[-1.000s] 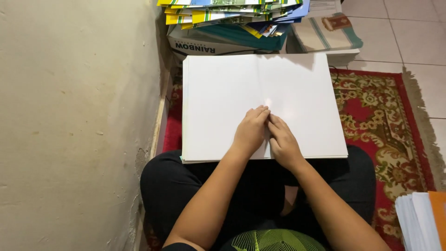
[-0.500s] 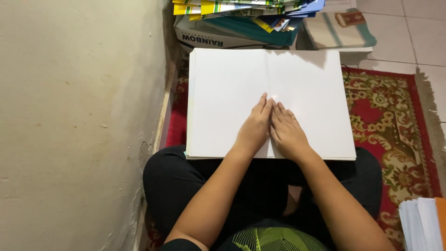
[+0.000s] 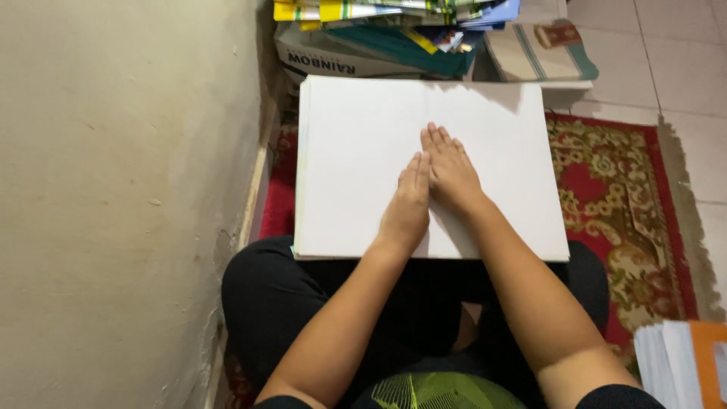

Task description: Folding printed brochures or paper sheets manually on a flat surface.

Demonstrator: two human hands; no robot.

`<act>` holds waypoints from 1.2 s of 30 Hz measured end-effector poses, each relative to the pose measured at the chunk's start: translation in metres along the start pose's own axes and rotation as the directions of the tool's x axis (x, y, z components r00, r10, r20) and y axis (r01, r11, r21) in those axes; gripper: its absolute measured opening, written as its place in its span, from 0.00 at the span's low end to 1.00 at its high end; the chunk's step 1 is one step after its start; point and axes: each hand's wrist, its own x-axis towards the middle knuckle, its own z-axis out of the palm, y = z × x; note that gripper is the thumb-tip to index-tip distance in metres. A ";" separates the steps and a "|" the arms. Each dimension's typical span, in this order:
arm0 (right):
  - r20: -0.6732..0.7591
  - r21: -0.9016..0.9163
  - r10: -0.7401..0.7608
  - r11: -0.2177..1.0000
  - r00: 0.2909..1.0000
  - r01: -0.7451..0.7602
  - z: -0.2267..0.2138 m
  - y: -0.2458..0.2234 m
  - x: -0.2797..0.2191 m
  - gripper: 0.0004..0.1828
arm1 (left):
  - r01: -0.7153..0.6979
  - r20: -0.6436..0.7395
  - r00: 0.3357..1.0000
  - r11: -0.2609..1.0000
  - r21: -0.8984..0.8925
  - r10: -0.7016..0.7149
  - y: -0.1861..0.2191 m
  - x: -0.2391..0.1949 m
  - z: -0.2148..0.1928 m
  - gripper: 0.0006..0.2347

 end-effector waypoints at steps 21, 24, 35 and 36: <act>-0.038 -0.045 0.110 0.993 0.993 -0.111 -0.011 -0.039 -0.078 0.33 | 0.078 -0.089 0.994 0.992 0.101 -0.069 -0.002 0.002 0.008 0.17; -0.045 -0.055 0.066 0.996 0.997 -0.069 -0.005 -0.023 -0.043 0.32 | 0.124 -0.105 0.988 0.991 0.059 -0.117 0.002 0.002 0.004 0.19; -0.031 0.004 0.122 0.992 0.992 -0.122 -0.002 0.006 0.082 0.34 | 0.161 -0.042 0.986 0.987 0.008 -0.160 0.008 0.007 -0.013 0.25; -0.019 0.025 0.134 0.991 0.991 -0.134 -0.006 0.002 0.077 0.34 | 0.161 -0.044 0.986 0.987 0.003 -0.161 0.010 0.007 -0.014 0.26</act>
